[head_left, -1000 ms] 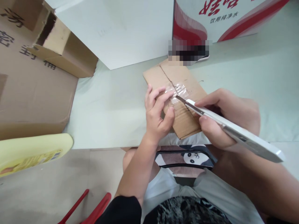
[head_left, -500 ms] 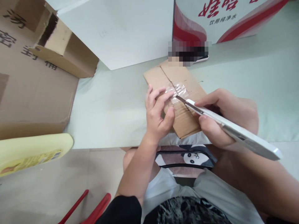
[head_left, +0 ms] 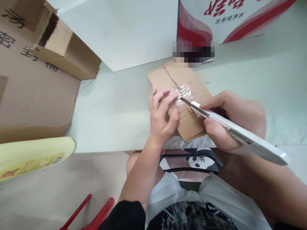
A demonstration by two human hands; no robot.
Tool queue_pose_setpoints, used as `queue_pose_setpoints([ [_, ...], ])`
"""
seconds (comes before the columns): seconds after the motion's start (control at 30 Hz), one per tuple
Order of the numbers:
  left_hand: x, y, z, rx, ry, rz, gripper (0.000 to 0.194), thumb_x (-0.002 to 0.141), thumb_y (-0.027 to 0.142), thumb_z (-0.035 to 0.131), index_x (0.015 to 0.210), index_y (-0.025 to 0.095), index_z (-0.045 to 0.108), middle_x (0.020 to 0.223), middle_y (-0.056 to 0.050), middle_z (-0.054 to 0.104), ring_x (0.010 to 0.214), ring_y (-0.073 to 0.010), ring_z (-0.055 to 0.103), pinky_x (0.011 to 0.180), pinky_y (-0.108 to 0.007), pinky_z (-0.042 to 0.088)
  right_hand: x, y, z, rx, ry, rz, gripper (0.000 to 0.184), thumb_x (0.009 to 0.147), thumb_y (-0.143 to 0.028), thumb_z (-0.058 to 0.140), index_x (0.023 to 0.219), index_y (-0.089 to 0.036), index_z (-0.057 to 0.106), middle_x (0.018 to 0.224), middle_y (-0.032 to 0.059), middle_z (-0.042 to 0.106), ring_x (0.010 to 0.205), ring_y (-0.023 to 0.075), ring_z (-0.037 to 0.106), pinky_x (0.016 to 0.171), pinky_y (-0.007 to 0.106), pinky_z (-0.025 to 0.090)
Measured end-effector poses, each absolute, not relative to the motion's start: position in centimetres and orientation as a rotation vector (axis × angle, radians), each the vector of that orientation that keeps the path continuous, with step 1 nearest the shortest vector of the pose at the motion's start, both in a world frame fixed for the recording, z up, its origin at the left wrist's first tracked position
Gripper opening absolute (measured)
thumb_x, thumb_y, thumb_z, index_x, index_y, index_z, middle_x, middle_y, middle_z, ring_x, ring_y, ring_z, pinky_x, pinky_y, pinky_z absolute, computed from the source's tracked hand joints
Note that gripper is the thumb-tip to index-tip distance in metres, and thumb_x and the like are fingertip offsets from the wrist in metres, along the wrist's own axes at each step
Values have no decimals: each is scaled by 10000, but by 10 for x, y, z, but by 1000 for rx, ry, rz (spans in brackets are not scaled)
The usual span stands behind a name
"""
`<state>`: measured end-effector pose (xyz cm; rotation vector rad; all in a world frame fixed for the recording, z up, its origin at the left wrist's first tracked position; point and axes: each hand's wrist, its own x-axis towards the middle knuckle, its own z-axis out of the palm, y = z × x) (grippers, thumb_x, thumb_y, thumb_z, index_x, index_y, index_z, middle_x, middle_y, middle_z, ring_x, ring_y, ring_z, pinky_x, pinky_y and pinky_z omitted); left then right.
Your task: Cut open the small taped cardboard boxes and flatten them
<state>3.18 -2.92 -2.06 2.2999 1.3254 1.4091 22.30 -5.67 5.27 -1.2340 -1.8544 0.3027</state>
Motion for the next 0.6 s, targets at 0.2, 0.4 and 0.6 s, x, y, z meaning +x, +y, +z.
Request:
queue_pose_setpoints([
  [0.2, 30, -28, -21, 2304, 1308, 1396, 414, 1087, 522, 400, 1320, 272, 635, 1356, -66, 625, 1382, -263, 586, 1357, -583, 245, 222, -59, 53, -1211, -1845, 299, 104, 759, -274, 548, 831, -216, 595, 550, -76, 558, 463, 48, 429, 458, 190, 312],
  [0.4, 31, -29, -19, 2303, 1313, 1404, 405, 1084, 515, 411, 1313, 264, 632, 1340, -71, 625, 1359, -251, 599, 1346, -577, 282, 226, -56, 54, -1206, -1833, 377, 97, 779, -258, 555, 844, -215, 612, 560, -79, 591, 458, 36, 459, 466, 173, 335],
  [0.6, 32, -29, -19, 2297, 1307, 1407, 401, 1086, 505, 408, 1311, 258, 629, 1342, -73, 615, 1361, -253, 597, 1347, -570, 279, 228, -56, 52, -1181, -1824, 400, 101, 788, -256, 566, 854, -219, 633, 572, -91, 608, 475, 22, 460, 456, 162, 306],
])
